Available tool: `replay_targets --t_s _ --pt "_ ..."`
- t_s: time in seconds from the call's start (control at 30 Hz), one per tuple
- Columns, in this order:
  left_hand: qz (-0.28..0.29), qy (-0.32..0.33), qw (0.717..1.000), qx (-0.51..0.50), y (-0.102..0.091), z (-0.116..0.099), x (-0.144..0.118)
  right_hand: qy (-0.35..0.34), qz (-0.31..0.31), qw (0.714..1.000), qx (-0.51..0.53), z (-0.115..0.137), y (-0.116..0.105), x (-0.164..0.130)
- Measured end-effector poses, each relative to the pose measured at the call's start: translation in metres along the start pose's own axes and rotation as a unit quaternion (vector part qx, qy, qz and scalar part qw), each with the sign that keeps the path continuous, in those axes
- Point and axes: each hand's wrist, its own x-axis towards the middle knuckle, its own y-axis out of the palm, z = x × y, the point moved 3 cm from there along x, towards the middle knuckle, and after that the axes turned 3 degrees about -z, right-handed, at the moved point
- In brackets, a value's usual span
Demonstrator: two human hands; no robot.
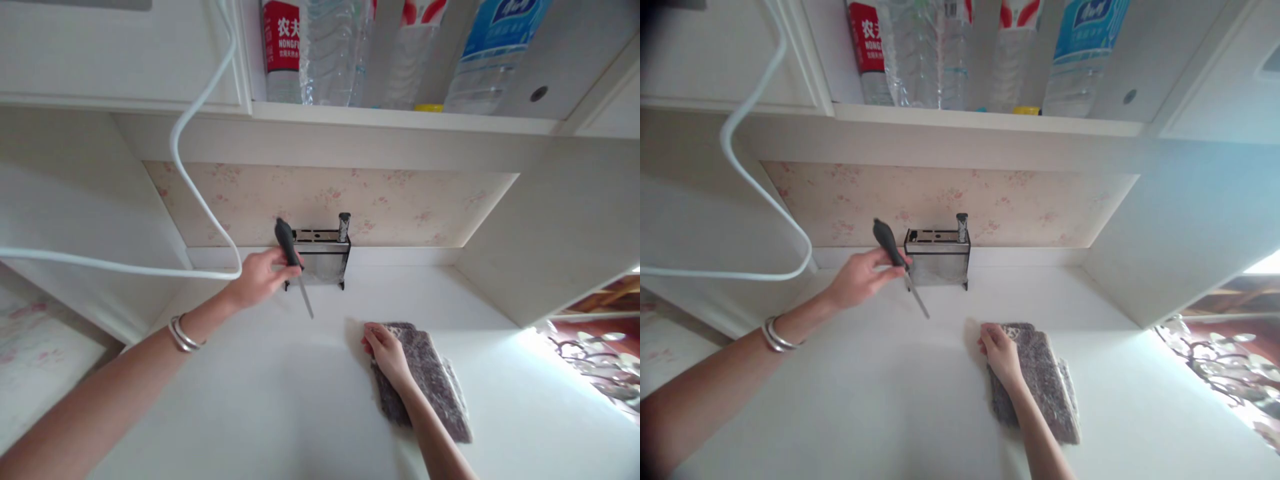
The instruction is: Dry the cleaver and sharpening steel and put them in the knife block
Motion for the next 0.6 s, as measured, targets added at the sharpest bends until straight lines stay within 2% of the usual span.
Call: replay_targets --t_s 0.07,0.13,0.27,0.47,0.6 --pt "-0.073 0.005 0.993 -0.092 -0.011 -0.008 0.029 -0.003 0.001 1.0 -0.002 0.0 0.0 -0.001" --pt "-0.148 0.034 0.979 -0.138 -0.022 -0.012 0.055 -0.011 0.0 1.0 -0.009 0.0 -0.001 -0.002" --pt "-0.237 0.07 0.959 -0.137 -0.032 -0.005 0.095 -0.025 -0.006 0.999 -0.03 0.001 -0.001 -0.004" --pt "-0.25 0.067 0.959 -0.111 -0.022 0.02 0.123 -0.034 -0.017 0.998 -0.052 0.003 -0.002 -0.007" --pt "-0.246 0.066 0.962 -0.096 -0.015 0.027 0.134 -0.04 -0.02 0.998 -0.046 0.004 -0.002 -0.007"
